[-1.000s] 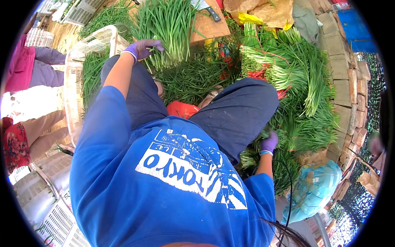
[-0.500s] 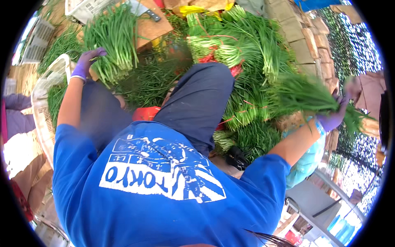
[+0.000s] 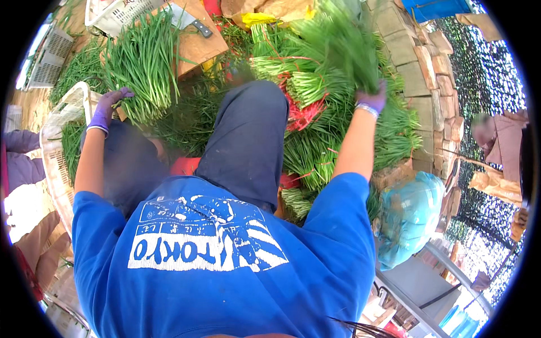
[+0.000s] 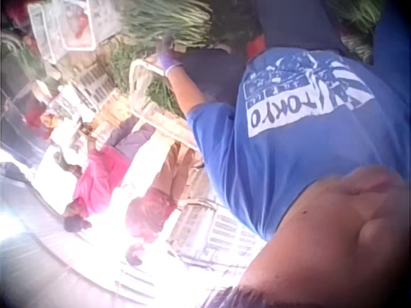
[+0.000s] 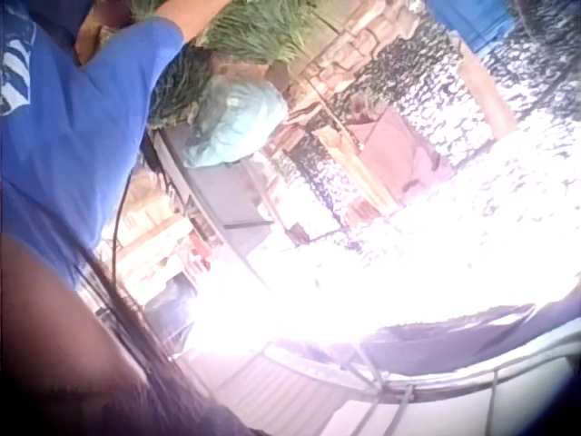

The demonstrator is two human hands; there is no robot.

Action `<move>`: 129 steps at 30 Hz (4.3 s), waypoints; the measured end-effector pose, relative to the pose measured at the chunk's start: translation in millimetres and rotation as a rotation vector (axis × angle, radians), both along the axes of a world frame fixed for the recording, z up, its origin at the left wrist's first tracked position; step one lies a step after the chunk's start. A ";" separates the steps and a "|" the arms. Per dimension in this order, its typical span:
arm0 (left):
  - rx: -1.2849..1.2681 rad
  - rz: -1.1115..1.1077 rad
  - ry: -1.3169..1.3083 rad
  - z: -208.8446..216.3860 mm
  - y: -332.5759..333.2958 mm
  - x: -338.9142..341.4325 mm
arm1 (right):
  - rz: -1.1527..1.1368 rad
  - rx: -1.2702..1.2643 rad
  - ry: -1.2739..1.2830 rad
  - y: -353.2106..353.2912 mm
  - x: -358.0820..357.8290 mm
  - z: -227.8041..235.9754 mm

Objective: The person sorts bundles of green onions, cutting the roots with a knife, tying them with red strings, and placing them into plastic crates.

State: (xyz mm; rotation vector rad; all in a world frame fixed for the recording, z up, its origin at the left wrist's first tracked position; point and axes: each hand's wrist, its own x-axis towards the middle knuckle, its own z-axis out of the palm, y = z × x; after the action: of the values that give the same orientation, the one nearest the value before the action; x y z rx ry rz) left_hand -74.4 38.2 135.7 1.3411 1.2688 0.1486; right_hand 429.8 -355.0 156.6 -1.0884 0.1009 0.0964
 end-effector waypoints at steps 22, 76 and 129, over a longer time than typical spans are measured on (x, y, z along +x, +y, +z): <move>0.186 -0.009 -0.414 -28.2 -16.9 -1.7 | 1.207 -0.013 -0.059 166.7 -324.3 51.8; -0.513 0.275 -0.721 25.2 -159.0 -22.5 | 1.406 -0.457 -1.317 148.4 -391.2 16.7; -0.286 0.259 -0.743 54.6 -148.9 50.0 | 1.472 -0.036 -0.034 84.1 -352.6 23.2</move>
State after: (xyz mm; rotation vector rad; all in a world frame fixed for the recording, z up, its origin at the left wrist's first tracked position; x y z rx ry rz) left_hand -24.5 -110.7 190.3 0.7528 0.7773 0.5687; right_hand 77.2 -270.9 179.8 -0.9999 -0.7537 1.3895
